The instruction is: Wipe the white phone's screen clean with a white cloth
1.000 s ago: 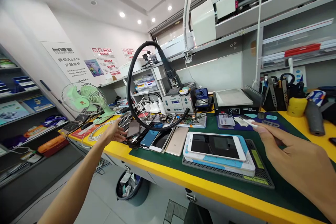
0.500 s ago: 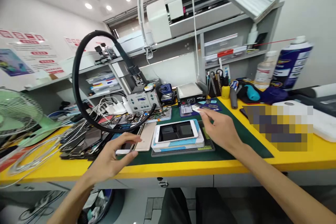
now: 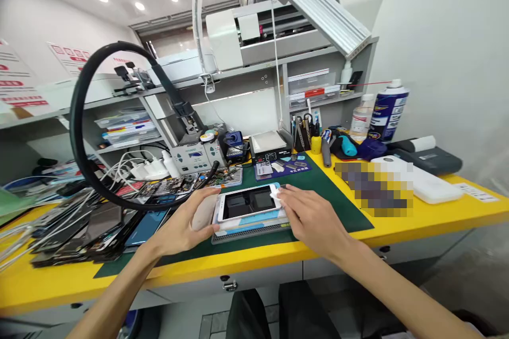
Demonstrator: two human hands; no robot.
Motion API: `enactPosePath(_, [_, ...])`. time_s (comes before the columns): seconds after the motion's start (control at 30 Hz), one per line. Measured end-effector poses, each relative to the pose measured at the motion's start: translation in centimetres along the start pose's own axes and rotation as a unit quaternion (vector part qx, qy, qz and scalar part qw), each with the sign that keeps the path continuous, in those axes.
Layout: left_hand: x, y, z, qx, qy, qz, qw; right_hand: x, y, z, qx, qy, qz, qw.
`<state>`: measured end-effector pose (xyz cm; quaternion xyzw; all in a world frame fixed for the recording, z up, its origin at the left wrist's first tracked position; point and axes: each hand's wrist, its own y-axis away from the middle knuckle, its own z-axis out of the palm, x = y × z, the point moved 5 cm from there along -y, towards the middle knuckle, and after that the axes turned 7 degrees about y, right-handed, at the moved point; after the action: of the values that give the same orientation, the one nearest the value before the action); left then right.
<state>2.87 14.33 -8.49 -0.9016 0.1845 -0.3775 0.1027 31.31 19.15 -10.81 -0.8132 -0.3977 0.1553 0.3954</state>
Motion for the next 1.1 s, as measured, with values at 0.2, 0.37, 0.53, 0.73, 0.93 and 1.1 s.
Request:
enactPosePath(0.2, [-2.2, -0.9, 1.0, -0.042, -0.042, 0.002, 0.998, -2.2, 0.4, -0.3, -0.079, 0.105, -0.066, 0.989])
enactPosePath(0.37, [-2.3, -0.6, 1.1, -0.043, -0.019, -0.014, 0.999, -4.2, -1.0, 0.0, -0.097, 0.114, -0.085, 0.985])
enactPosePath(0.53, [-2.3, -0.6, 1.1, -0.028, -0.013, -0.002, 1.0, -5.5, -1.5, 0.5, -0.105, 0.115, -0.116, 0.981])
enactPosePath(0.73, [-2.3, -0.6, 1.1, -0.028, -0.013, -0.004, 0.999, -5.3, -1.5, 0.4, -0.104, 0.107, -0.104, 0.983])
enactPosePath(0.93, [-2.5, -0.5, 1.2, -0.013, -0.014, 0.023, 1.0, -8.5, -2.8, 2.5, -0.117, 0.093, -0.129, 0.98])
enactPosePath(1.1, [-2.4, -0.5, 1.2, -0.018, -0.007, 0.033, 0.999, -10.6, -4.0, 4.0, -0.111, 0.059, -0.14, 0.982])
